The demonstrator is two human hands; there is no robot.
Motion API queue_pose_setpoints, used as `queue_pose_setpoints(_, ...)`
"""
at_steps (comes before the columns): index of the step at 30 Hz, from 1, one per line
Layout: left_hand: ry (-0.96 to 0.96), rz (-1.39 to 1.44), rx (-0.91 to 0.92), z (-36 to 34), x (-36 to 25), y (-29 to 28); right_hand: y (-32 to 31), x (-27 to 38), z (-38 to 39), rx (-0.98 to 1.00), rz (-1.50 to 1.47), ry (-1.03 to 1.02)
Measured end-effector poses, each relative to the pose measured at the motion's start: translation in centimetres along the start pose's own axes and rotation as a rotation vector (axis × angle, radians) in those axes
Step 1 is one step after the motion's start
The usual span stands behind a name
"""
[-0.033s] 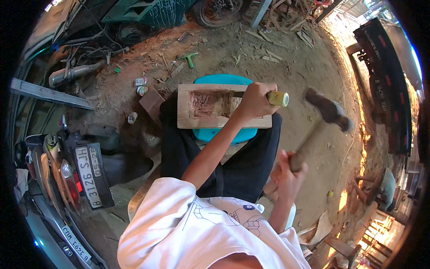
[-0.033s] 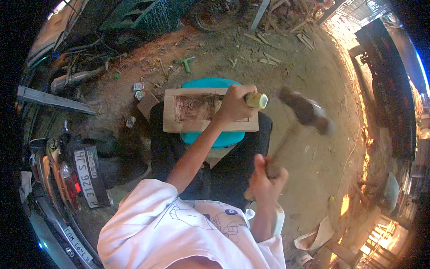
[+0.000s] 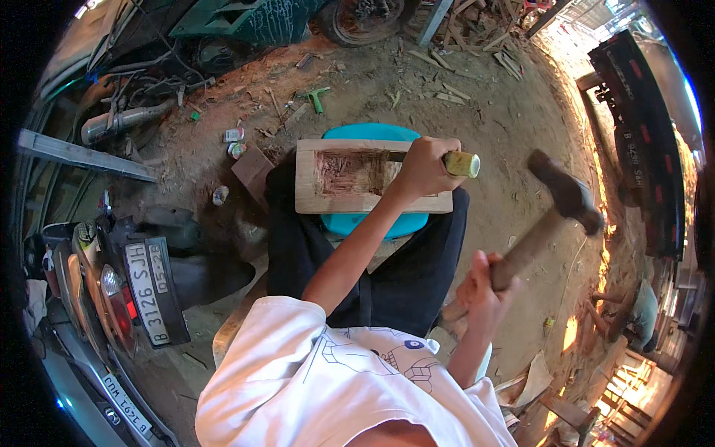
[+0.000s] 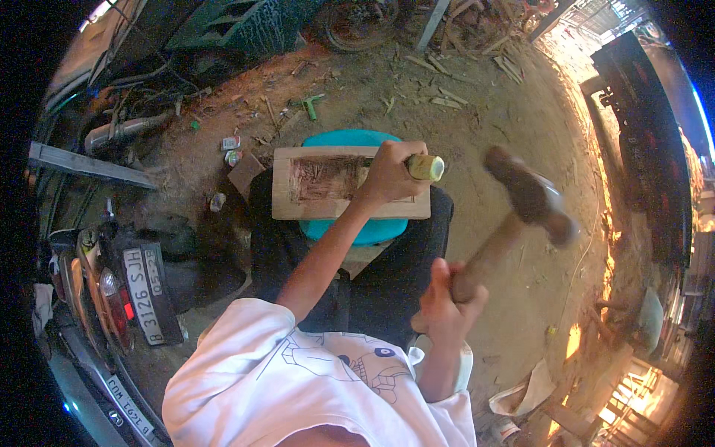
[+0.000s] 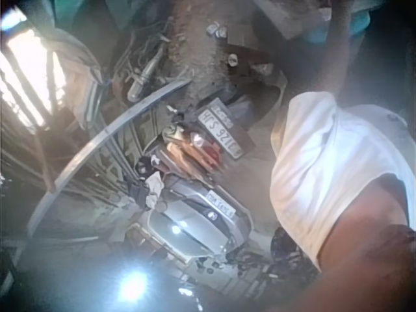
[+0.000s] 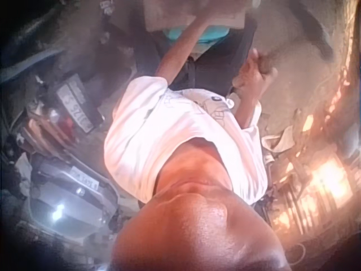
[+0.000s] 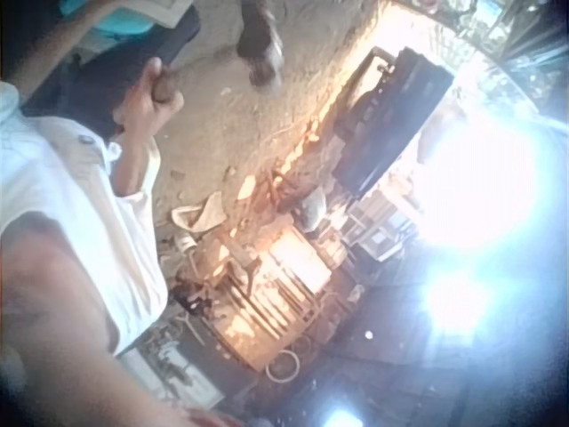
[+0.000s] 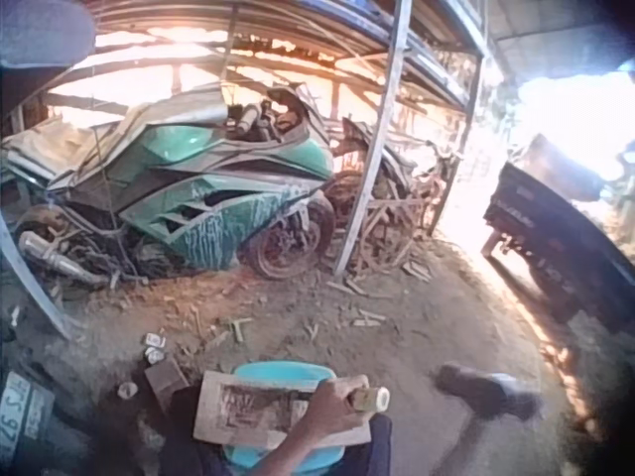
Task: The person carves a rectangular wooden block using a chisel and hammer. They repeatedly strike the chisel to remove wood shavings and deepen a recessed area on the block's surface.
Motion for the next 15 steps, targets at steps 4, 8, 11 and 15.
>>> queue_pose_setpoints(4, 0.045, 0.042, 0.020, -0.7, 0.6, 0.1, 0.2, -1.1, -1.5, 0.020, -0.021, -0.057)
queue_pose_setpoints(8, -0.017, -0.022, -0.028, 0.4, 1.9, -1.3, 2.0, -2.4, -1.4, 0.150, 0.107, 0.139)
queue_pose_setpoints(11, 0.017, -0.106, 0.023, 1.1, 1.9, -1.9, 1.5, -1.5, -0.9, 0.034, 0.015, 0.147)
queue_pose_setpoints(15, -0.017, 0.044, -0.100, 0.6, 1.3, -3.3, 0.1, 0.9, 0.6, 0.187, -0.245, -0.008)
Point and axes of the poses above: each hand's wrist, its own z-axis away from the middle knuckle, its own y-axis out of the palm, x = y × z, the point moved 4 cm from there along -z, towards the middle knuckle, and after that the axes turned 15 degrees about z, right-handed, at the moved point
